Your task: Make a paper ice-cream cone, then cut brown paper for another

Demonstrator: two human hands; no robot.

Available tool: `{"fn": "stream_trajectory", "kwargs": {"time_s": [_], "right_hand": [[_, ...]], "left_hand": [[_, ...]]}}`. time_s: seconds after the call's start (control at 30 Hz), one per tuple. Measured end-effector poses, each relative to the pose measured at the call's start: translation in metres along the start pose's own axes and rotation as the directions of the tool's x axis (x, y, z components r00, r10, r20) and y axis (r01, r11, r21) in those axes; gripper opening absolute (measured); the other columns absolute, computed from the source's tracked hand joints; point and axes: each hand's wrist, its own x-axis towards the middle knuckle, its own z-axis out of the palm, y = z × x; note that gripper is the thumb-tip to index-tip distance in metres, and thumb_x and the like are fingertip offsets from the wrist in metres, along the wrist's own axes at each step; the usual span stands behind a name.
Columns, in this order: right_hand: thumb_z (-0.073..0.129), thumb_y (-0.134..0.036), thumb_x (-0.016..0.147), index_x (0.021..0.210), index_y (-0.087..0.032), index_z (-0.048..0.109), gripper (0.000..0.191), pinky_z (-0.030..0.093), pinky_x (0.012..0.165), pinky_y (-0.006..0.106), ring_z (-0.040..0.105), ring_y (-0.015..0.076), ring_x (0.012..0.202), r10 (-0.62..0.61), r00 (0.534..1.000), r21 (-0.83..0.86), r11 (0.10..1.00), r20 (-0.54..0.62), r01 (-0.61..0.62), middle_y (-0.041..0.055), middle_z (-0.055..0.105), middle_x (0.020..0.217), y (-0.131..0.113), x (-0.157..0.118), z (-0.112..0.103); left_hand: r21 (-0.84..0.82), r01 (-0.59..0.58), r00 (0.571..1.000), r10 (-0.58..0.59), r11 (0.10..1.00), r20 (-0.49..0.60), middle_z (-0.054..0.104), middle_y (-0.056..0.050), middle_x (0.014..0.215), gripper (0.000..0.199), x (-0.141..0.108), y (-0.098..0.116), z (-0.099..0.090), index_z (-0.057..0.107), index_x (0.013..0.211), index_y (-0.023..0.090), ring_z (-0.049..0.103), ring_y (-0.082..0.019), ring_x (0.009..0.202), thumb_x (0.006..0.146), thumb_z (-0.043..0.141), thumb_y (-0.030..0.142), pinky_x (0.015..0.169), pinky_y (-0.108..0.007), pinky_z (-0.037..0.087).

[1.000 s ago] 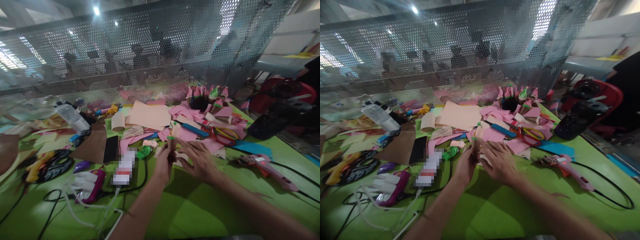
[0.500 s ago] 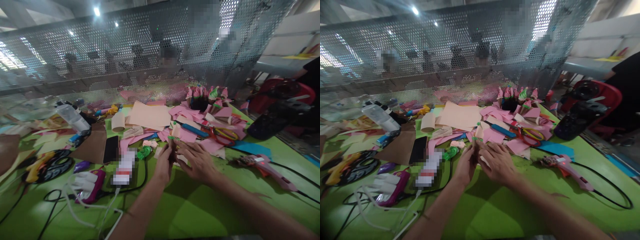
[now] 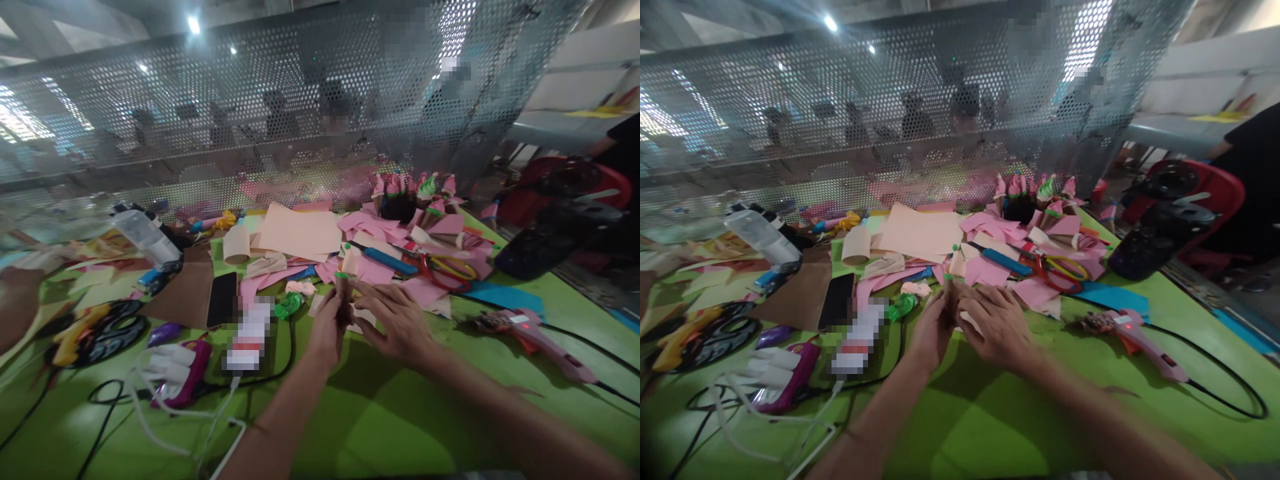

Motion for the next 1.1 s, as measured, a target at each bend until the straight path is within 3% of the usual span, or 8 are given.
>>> {"fn": "stream_trajectory", "kwargs": {"time_s": [0.4,0.83,1.1], "right_hand": [[0.057,-0.025,0.091,0.105,-0.022,0.062,0.015,0.045,0.087,0.045,0.060,0.0282,0.106,0.074,0.997,0.023,0.997,0.020,-0.074,0.0098,0.066,0.134,0.0008,-0.0013,-0.0001],[0.058,-0.022,0.092,0.105,-0.023,0.059,0.014,0.046,0.086,0.042,0.061,0.0264,0.103,0.075,0.996,0.069,0.995,-0.048,-0.072,0.0092,0.069,0.129,0.0009,0.0012,-0.0039],[0.059,-0.022,0.091,0.103,-0.022,0.061,0.012,0.046,0.085,0.043,0.060,0.0274,0.105,0.049,0.999,0.046,0.998,0.015,-0.049,0.0088,0.071,0.125,-0.0002,-0.0006,-0.0011]], "left_hand": [[0.106,-0.063,0.996,0.057,0.992,0.062,0.048,0.006,0.059,0.032,-0.0030,0.0038,0.0029,0.065,0.084,0.019,0.038,-0.008,0.052,0.061,0.082,0.033,0.050,-0.022,0.027],[0.027,-0.036,0.999,0.035,0.999,0.032,0.058,0.003,0.068,0.033,0.0007,0.0026,0.0003,0.062,0.083,0.018,0.043,-0.007,0.052,0.060,0.082,0.032,0.052,-0.021,0.033],[-0.017,-0.030,0.998,0.031,0.999,0.051,0.058,0.003,0.067,0.031,0.0020,0.0014,0.0002,0.061,0.079,0.018,0.043,-0.007,0.053,0.062,0.082,0.031,0.052,-0.021,0.034]]}}
